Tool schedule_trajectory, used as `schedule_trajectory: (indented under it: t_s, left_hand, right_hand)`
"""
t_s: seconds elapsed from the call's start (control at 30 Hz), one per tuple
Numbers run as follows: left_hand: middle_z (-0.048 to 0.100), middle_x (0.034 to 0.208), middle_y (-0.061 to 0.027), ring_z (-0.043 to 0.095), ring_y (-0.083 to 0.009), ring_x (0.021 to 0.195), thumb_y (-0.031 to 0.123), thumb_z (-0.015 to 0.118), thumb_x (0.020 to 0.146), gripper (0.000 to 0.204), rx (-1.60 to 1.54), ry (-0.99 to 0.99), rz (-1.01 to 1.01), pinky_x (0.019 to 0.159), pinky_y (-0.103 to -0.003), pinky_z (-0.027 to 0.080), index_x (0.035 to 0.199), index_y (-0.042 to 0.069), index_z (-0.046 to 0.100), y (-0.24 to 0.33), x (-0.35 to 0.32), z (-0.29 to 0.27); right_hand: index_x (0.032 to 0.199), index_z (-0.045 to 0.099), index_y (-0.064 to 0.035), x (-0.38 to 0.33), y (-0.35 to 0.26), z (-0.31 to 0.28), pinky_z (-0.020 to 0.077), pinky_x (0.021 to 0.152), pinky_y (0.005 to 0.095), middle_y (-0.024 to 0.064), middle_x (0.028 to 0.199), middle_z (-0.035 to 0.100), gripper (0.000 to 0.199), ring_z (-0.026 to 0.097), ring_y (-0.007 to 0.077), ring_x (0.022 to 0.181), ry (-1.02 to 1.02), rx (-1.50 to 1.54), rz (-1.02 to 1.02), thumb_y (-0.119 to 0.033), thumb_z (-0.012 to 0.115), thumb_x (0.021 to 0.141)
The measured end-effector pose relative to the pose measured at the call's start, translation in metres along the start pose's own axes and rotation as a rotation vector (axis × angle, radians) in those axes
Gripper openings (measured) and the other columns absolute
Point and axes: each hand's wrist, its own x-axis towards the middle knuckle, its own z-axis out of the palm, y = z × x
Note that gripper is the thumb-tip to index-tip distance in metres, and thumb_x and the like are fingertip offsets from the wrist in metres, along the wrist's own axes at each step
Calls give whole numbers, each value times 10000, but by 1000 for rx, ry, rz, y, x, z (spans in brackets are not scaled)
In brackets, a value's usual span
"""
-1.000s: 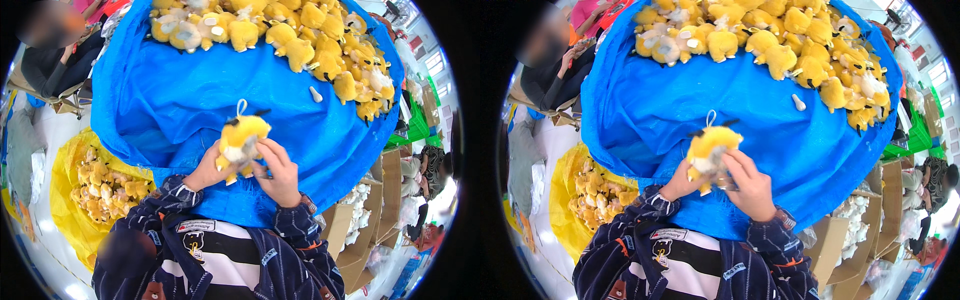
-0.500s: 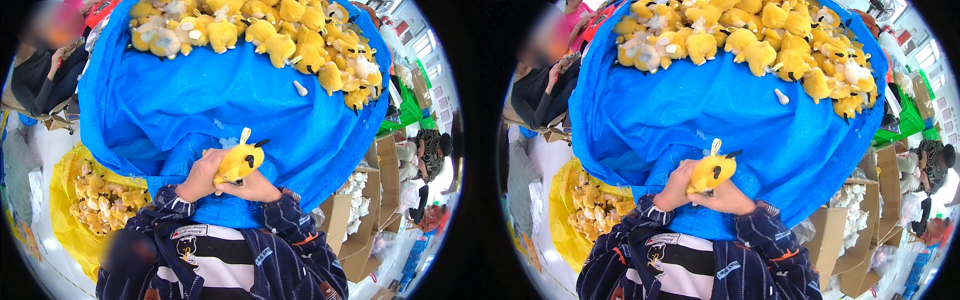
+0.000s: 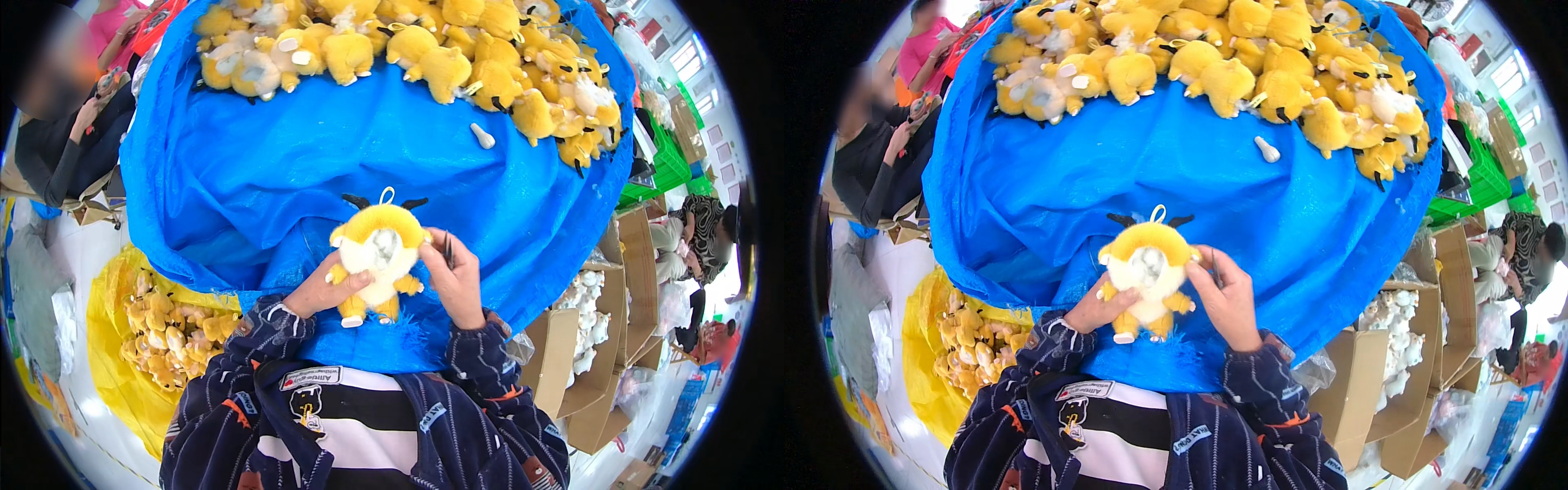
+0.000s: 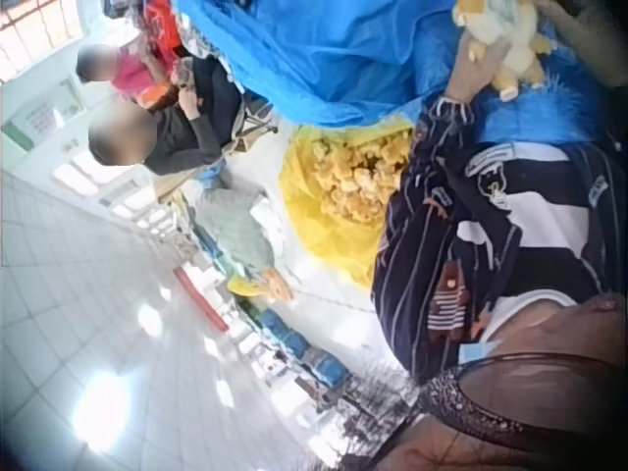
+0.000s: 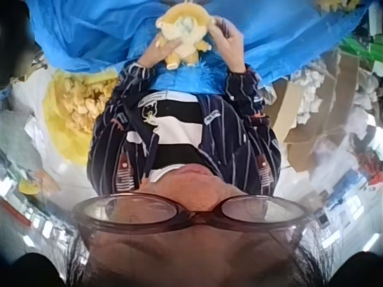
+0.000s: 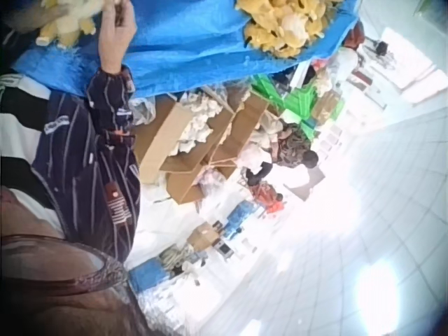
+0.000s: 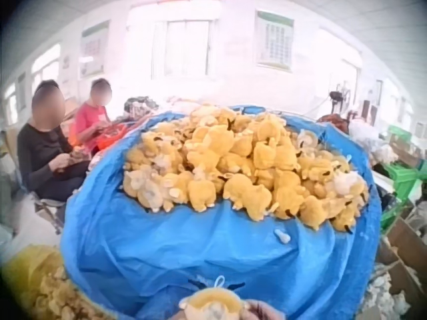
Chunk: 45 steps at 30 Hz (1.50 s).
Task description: The person repeatedly picks up small yellow plush toys from a blue tarp, uses scissors to trim loose threads or excess fabric, and places the finished items into a nearby cardboard box. The process is repeated for multiple units in a consistent sequence.
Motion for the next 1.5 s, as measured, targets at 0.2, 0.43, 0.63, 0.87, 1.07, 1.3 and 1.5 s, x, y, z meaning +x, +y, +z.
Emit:
schedule_trajectory:
  t_s: [0.2,0.43,0.63,0.87,1.07,1.3,1.5]
  left_hand:
    - [589,1127,-53,548,-130,1037,167,558,927,321,125,103,68,892,-283,444,1204,11,516,-5,5,3]
    - [574,1131,-43,537,-118,1024,190,516,950,325,-9,290,100,875,-268,443,1226,19,496,-3,9,-3]
    - [561,1130,-55,534,-114,1001,221,464,972,343,-87,327,92,840,-266,450,1237,3,476,0,22,5]
    - [613,1028,-78,620,-151,875,395,353,992,443,-178,338,62,727,-296,515,1200,19,461,3,-2,4]
    - [505,1199,-98,515,-195,1090,388,370,984,515,864,199,176,884,-305,428,1350,27,342,-5,11,-23]
    - [556,1066,-105,550,-163,933,303,415,979,404,301,220,-74,778,-270,443,1266,20,443,12,20,-6]
    - [586,1002,-67,565,-145,881,241,469,966,315,445,264,-72,735,-255,442,1215,49,493,-5,23,-35]
  right_hand:
    - [810,588,4,-3,21,18,360,484,201,-24,674,551,120,465,24,565,-21,-58,-117,-110,600,843]
    - [1017,613,7,-14,20,-2,374,501,191,6,784,607,250,478,30,601,18,-198,-112,-110,683,806]
    - [1065,604,-70,-21,23,18,493,532,331,101,793,604,365,613,245,615,-129,-615,-500,-122,740,730]
    - [966,596,-34,-19,34,32,432,608,210,-20,778,551,150,480,29,704,-43,161,-80,-155,594,878]
    - [991,574,-49,-28,13,-4,409,570,238,12,716,535,164,477,41,645,42,107,-287,-158,572,868]
    - [984,582,-38,-52,-5,-95,369,546,194,-53,711,495,139,426,7,644,649,108,-424,-135,558,887]
    - [990,581,-45,-78,-7,-134,327,436,185,-39,648,502,131,435,32,498,824,402,-374,-141,542,910]
